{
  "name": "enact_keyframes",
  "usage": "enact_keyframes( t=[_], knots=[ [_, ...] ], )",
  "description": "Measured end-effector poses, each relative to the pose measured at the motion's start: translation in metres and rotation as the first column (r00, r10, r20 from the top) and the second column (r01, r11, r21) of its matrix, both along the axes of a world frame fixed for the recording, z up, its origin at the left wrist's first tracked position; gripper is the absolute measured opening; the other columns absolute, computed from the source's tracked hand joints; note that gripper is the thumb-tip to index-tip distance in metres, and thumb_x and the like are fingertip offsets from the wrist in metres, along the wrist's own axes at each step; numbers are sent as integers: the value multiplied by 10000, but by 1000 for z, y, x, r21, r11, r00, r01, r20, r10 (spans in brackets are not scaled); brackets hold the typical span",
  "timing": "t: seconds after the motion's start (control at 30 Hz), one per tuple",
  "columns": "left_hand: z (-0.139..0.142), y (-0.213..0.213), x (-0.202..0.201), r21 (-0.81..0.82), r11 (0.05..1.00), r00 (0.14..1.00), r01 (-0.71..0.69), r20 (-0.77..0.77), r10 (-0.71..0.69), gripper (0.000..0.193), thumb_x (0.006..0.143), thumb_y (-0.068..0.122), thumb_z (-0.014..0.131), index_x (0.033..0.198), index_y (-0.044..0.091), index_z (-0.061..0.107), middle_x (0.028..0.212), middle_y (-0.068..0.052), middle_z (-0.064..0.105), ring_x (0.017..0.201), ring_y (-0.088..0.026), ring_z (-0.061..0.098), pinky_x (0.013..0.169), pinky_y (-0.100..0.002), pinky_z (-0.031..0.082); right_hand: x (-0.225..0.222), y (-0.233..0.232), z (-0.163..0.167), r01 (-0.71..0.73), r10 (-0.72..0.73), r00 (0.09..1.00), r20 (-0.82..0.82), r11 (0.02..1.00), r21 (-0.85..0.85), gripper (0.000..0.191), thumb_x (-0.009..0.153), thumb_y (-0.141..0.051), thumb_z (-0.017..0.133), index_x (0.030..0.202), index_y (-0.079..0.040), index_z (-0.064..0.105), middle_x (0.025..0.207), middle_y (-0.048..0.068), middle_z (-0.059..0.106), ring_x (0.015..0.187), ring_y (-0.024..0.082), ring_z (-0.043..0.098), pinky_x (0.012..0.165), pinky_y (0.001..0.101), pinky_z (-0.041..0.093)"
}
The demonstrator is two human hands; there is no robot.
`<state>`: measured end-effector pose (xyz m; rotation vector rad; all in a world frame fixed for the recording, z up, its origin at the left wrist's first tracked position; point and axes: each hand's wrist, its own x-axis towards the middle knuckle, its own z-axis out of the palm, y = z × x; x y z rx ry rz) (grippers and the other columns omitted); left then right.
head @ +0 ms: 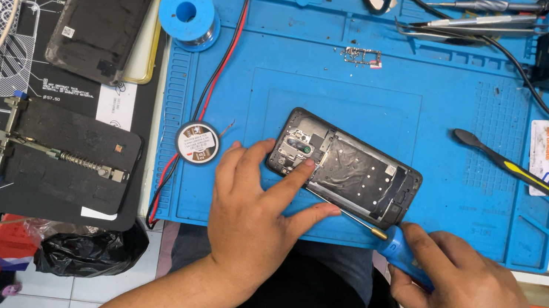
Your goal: The person uses a blue electric screwdriver to remove screws from the back of a disassembled smartphone. They then pick up a separate black phone back cover and use the screwdriver to remove screws from it as well.
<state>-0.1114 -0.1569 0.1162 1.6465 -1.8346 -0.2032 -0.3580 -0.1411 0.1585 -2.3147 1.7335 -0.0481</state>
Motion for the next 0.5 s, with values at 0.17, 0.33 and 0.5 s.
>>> enact_keyframes(
  t=[0.17,0.33,0.5],
  knots=[
    [-1,1,0,2,1000,1000,3,7,-3,557,741,545,846,1132,151,794,1279,-217,572,1217,-436,493,1065,-521,440,1,4,-2,1,-1,1000,25,1000,1,548,721,-363,831,1200,-121,717,894,83,711,673,299,698,577,395,554],
    [0,0,0,6,1000,1000,4,4,-5,558,733,547,848,1119,147,798,1277,-220,568,1213,-444,482,1045,-511,444,1,6,-2,80,-78,997,-19,993,85,582,713,-382,833,1229,-144,709,929,74,715,666,290,705,580,389,563],
    [-1,0,-1,-4,1000,1000,-11,12,11,547,738,539,855,1120,150,806,1275,-203,569,1221,-432,484,1066,-507,443,4,8,-1,73,-75,996,46,997,38,591,697,-363,851,1221,-131,705,912,102,709,637,322,693,550,409,558]
  ],
)
